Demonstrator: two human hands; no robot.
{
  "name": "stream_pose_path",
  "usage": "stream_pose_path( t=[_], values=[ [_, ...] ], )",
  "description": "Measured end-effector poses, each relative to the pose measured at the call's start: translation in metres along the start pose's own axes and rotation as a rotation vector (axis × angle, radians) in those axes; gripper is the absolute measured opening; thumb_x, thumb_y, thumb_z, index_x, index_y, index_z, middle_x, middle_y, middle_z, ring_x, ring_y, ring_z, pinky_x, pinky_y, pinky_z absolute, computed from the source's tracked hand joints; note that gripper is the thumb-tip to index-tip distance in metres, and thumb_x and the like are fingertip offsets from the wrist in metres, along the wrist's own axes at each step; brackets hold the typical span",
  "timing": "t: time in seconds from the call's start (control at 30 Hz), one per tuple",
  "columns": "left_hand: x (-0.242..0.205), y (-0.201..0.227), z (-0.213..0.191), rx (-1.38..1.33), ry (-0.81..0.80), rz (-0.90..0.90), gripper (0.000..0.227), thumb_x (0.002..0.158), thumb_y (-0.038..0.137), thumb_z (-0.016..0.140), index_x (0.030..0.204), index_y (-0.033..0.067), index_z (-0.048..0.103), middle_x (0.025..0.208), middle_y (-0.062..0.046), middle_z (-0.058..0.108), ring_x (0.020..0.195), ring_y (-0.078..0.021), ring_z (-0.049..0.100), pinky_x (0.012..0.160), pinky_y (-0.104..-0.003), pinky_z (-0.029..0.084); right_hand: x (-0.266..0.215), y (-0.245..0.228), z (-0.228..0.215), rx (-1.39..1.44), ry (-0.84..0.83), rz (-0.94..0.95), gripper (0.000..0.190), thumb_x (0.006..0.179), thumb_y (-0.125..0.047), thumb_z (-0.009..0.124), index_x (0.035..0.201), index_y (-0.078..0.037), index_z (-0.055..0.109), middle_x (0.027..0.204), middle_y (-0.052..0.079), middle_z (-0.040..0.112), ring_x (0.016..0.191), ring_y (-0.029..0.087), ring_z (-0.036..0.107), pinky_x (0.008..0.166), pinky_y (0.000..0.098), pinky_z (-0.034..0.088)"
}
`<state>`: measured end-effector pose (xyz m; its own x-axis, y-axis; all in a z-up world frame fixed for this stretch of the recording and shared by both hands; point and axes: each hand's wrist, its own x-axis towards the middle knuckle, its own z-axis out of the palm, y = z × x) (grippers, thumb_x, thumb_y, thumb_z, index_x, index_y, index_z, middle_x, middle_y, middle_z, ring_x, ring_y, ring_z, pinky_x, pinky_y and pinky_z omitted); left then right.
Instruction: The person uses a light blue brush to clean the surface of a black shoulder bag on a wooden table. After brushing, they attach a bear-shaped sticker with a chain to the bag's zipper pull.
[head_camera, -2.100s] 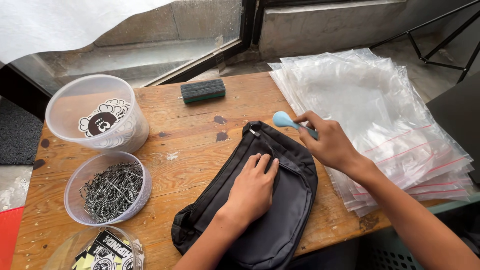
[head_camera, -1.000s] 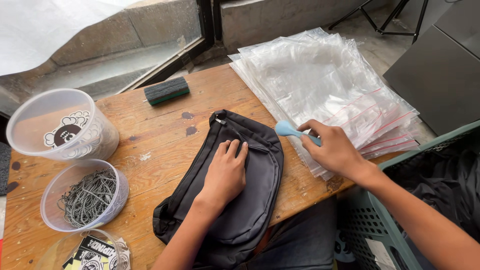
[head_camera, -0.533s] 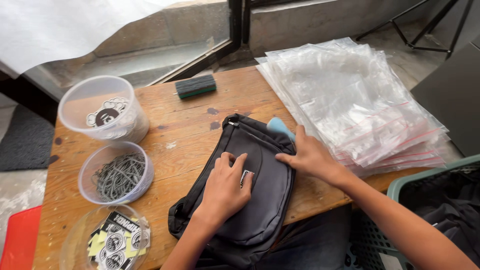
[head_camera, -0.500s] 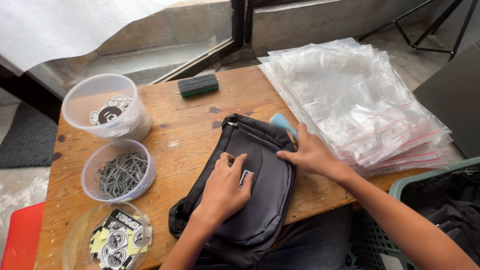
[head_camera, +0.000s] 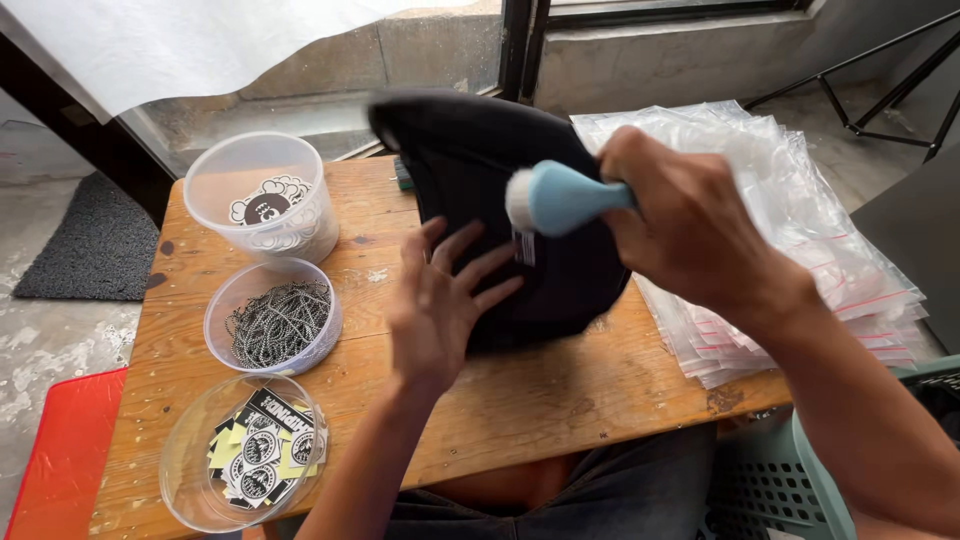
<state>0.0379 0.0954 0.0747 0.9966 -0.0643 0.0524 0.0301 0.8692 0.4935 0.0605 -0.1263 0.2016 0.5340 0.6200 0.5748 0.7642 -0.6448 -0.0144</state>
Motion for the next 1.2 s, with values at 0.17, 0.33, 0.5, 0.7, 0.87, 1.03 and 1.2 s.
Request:
stream_pose_path(
  t=[0.17, 0.33, 0.5, 0.7, 0.87, 1.03, 1.2],
  values=[
    [-0.022, 0.038, 0.012, -0.386, -0.081, -0.092, 0.075, 0.088, 0.066, 0.05, 0.131, 0.0042, 0.051, 0.135, -0.029, 0.054, 0.129, -0.0504, 0.051, 0.102, -0.075, 0.038, -0.023, -0.017, -0.007, -0.125, 0.117, -0.354, 0.023, 0.097, 0.007, 0.05, 0.079, -0.005, 0.04, 0.093, 0.013, 0.065, 0.055, 0.022, 0.043, 0.049, 0.038, 0.033],
    [-0.045, 0.024, -0.037, -0.17, 0.322, -0.326, 0.067, 0.094, 0.049, 0.048, 0.129, -0.0066, 0.06, 0.115, -0.021, 0.067, 0.104, -0.0332, 0.064, 0.096, -0.046, 0.05, -0.081, -0.028, 0.026, 0.013, -0.037, -0.543, 0.033, 0.104, -0.01, 0.034, 0.072, -0.007, 0.041, 0.091, 0.012, 0.06, 0.061, 0.023, 0.046, 0.057, 0.0365, 0.041],
    [-0.073, -0.025, -0.111, 0.851, 0.174, -0.303, 0.041, 0.086, 0.007, 0.065, 0.126, 0.0061, 0.059, 0.119, -0.011, 0.072, 0.111, -0.0167, 0.068, 0.098, -0.027, 0.054, -0.157, -0.022, 0.072, 0.149, -0.249, -0.326, 0.03, 0.1, -0.001, 0.031, 0.075, -0.009, 0.046, 0.095, 0.007, 0.065, 0.057, 0.023, 0.047, 0.057, 0.0366, 0.042],
    [-0.091, -0.016, -0.071, 1.59, 0.019, 0.034, 0.068, 0.088, 0.019, 0.061, 0.148, -0.0028, 0.037, 0.142, -0.023, 0.055, 0.134, -0.0366, 0.05, 0.112, -0.041, 0.036, -0.171, -0.031, 0.076, 0.274, -0.449, -0.068, 0.016, 0.078, -0.011, 0.06, 0.075, -0.011, 0.044, 0.074, 0.004, 0.052, 0.062, 0.027, 0.048, 0.055, 0.0393, 0.036],
    [-0.106, -0.025, -0.065, 2.069, 0.113, 0.187, 0.076, 0.089, 0.034, 0.064, 0.149, -0.0001, 0.034, 0.118, -0.018, 0.057, 0.109, -0.038, 0.053, 0.082, -0.051, 0.05, -0.175, -0.029, 0.072, 0.398, -0.55, 0.25, 0.018, 0.079, -0.025, 0.069, 0.084, -0.017, 0.054, 0.069, -0.001, 0.062, 0.059, 0.022, 0.061, 0.055, 0.0355, 0.044],
    [-0.12, -0.017, -0.056, 1.912, 0.087, 0.384, 0.069, 0.082, 0.041, 0.073, 0.135, 0.0027, 0.048, 0.121, -0.015, 0.055, 0.106, -0.0337, 0.054, 0.092, -0.046, 0.046, -0.165, -0.038, 0.078, 0.414, -0.654, 0.394, 0.025, 0.09, -0.036, 0.062, 0.106, -0.018, 0.06, 0.091, 0.0, 0.073, 0.077, 0.022, 0.07, 0.071, 0.0354, 0.05],
    [-0.127, -0.006, -0.074, 1.91, 0.008, 0.171, 0.086, 0.083, 0.054, 0.068, 0.149, 0.0098, 0.035, 0.14, -0.013, 0.043, 0.131, -0.033, 0.036, 0.105, -0.047, 0.031, -0.137, -0.055, 0.083, 0.581, -0.666, 0.329, 0.027, 0.099, -0.029, 0.048, 0.118, -0.014, 0.059, 0.101, 0.003, 0.076, 0.085, 0.025, 0.071, 0.076, 0.0371, 0.051]
  ],
)
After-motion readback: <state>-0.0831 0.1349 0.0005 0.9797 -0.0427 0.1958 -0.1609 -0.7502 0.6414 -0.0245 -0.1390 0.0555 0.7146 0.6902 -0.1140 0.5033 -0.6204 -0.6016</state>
